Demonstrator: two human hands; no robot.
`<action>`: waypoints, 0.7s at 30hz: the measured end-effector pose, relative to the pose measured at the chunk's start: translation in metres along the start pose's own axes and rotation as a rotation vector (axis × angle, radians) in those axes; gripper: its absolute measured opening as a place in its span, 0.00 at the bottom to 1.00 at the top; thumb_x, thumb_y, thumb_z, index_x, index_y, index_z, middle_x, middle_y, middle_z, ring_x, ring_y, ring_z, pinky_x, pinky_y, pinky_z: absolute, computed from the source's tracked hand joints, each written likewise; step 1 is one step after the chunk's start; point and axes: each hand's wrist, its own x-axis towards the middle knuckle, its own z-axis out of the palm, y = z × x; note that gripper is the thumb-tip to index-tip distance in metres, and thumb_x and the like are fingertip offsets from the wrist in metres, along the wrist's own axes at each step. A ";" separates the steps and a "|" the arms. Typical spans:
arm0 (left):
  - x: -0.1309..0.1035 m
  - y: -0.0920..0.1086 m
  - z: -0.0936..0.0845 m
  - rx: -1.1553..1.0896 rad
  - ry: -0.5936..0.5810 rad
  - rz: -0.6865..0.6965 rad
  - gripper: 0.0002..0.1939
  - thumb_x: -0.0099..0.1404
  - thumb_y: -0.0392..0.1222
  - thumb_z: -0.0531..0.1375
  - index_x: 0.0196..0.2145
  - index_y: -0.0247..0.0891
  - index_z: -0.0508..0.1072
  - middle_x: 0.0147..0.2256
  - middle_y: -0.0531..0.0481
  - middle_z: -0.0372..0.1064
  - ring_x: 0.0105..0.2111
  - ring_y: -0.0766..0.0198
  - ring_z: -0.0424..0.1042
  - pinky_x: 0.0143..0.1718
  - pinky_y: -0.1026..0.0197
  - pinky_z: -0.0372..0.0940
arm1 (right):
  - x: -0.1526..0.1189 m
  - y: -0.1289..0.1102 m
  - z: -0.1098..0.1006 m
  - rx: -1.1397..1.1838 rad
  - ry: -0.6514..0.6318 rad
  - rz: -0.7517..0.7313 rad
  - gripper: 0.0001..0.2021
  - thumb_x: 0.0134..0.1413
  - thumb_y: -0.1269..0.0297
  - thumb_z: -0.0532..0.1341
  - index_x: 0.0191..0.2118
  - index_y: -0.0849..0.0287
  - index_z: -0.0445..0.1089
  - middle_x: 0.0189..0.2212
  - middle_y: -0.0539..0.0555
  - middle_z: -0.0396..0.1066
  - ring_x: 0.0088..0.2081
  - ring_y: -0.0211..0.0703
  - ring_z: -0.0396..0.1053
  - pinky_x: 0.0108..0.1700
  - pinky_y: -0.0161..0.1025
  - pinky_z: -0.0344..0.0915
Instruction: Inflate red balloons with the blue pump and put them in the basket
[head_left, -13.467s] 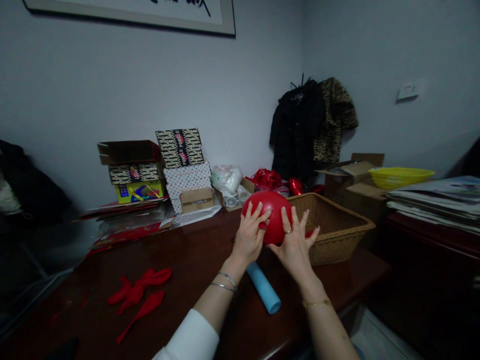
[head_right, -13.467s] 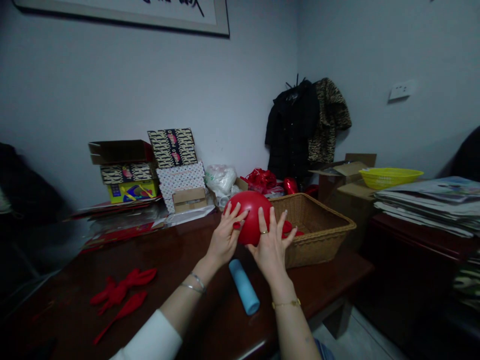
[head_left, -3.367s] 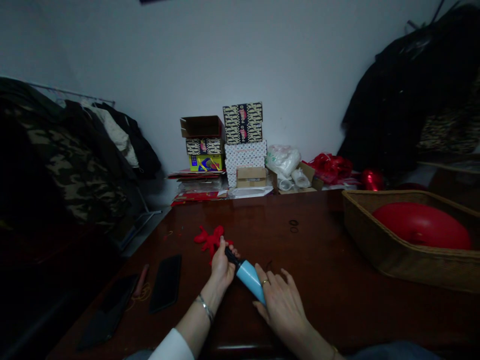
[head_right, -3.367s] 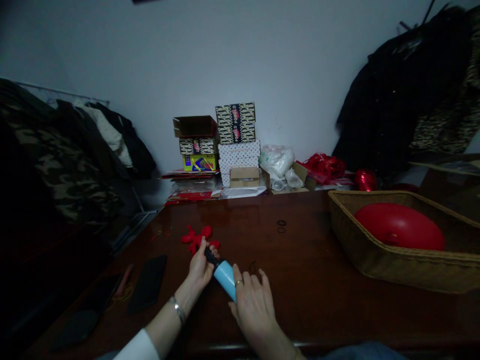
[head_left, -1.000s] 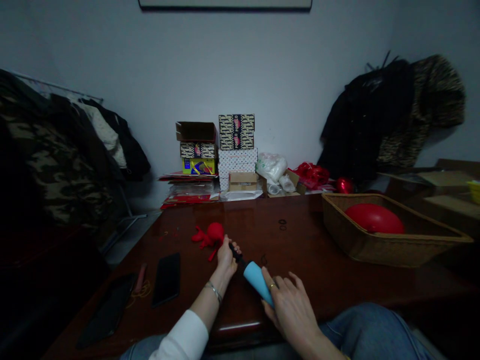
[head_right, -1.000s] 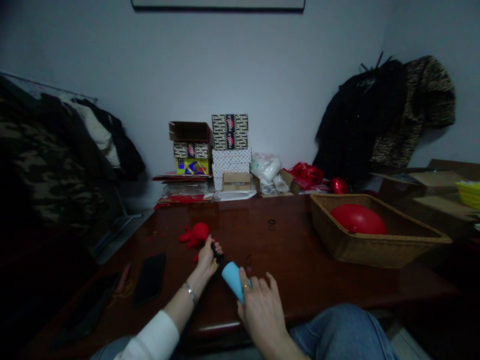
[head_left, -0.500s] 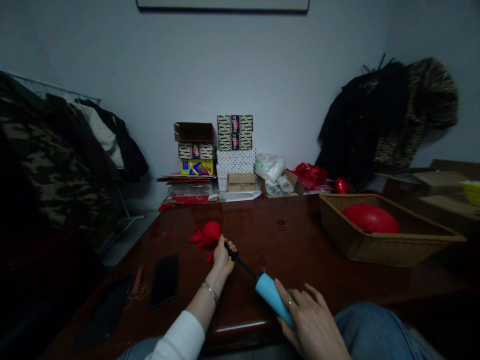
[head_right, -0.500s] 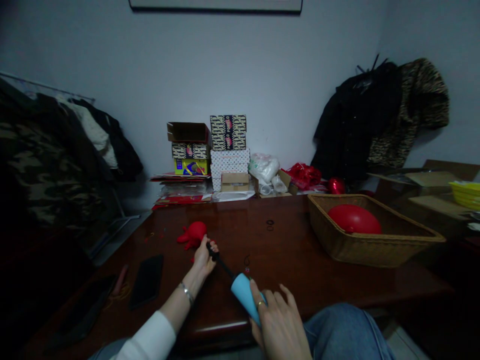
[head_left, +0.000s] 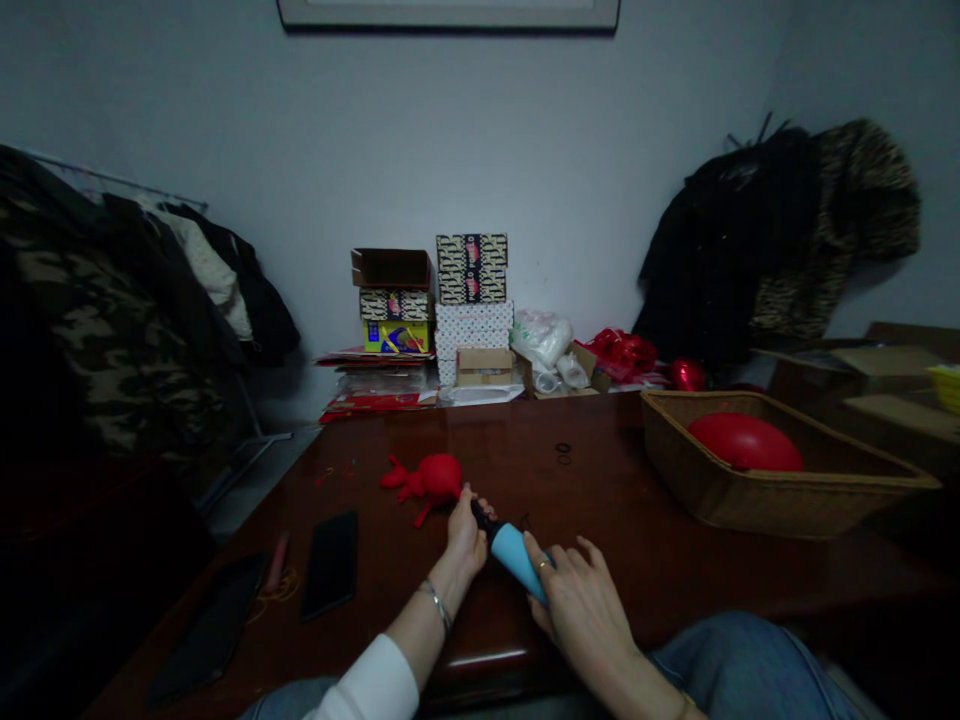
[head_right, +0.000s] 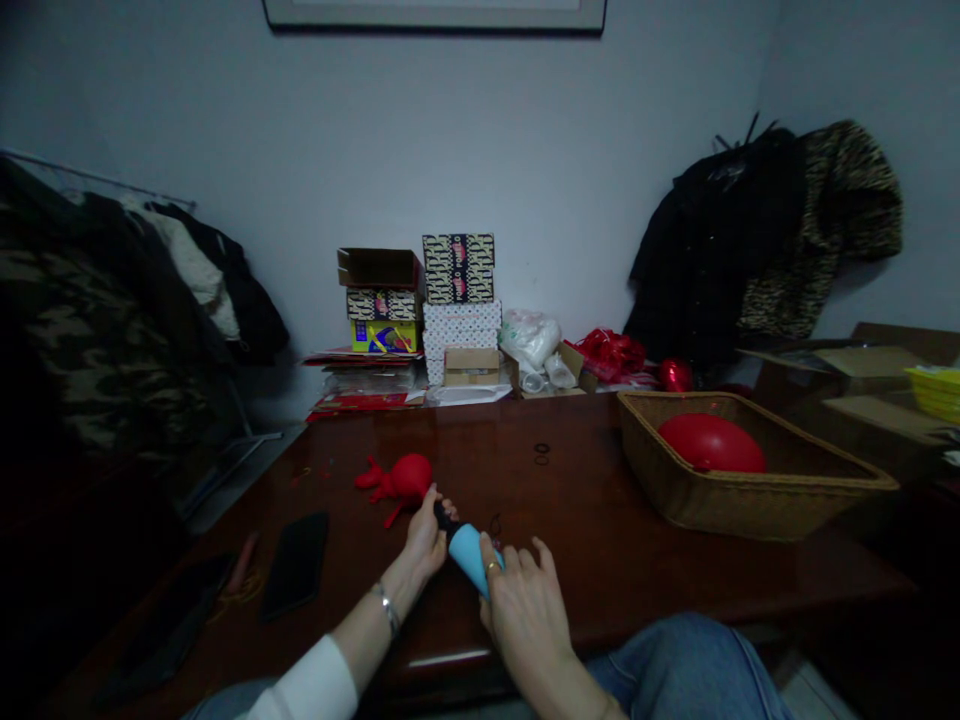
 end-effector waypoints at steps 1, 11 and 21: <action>0.000 0.000 0.000 0.012 0.007 -0.001 0.11 0.61 0.41 0.58 0.25 0.36 0.60 0.18 0.56 0.58 0.15 0.71 0.60 0.17 0.69 0.58 | 0.003 -0.001 0.001 -0.006 0.006 -0.002 0.27 0.49 0.66 0.58 0.58 0.57 0.58 0.36 0.55 0.71 0.40 0.46 0.66 0.55 0.49 0.46; 0.008 0.021 -0.001 0.044 0.015 0.050 0.16 0.58 0.47 0.61 0.24 0.37 0.59 0.16 0.59 0.54 0.13 0.74 0.55 0.14 0.71 0.53 | 0.006 -0.017 0.003 0.045 0.022 -0.009 0.29 0.50 0.65 0.58 0.60 0.57 0.55 0.39 0.57 0.70 0.43 0.47 0.65 0.55 0.48 0.46; 0.022 0.038 -0.005 0.048 0.061 0.158 0.13 0.62 0.43 0.57 0.25 0.37 0.59 0.16 0.59 0.55 0.12 0.75 0.54 0.13 0.72 0.51 | -0.024 0.009 0.006 0.101 0.060 -0.070 0.30 0.50 0.66 0.58 0.61 0.54 0.52 0.38 0.52 0.70 0.41 0.44 0.66 0.56 0.50 0.43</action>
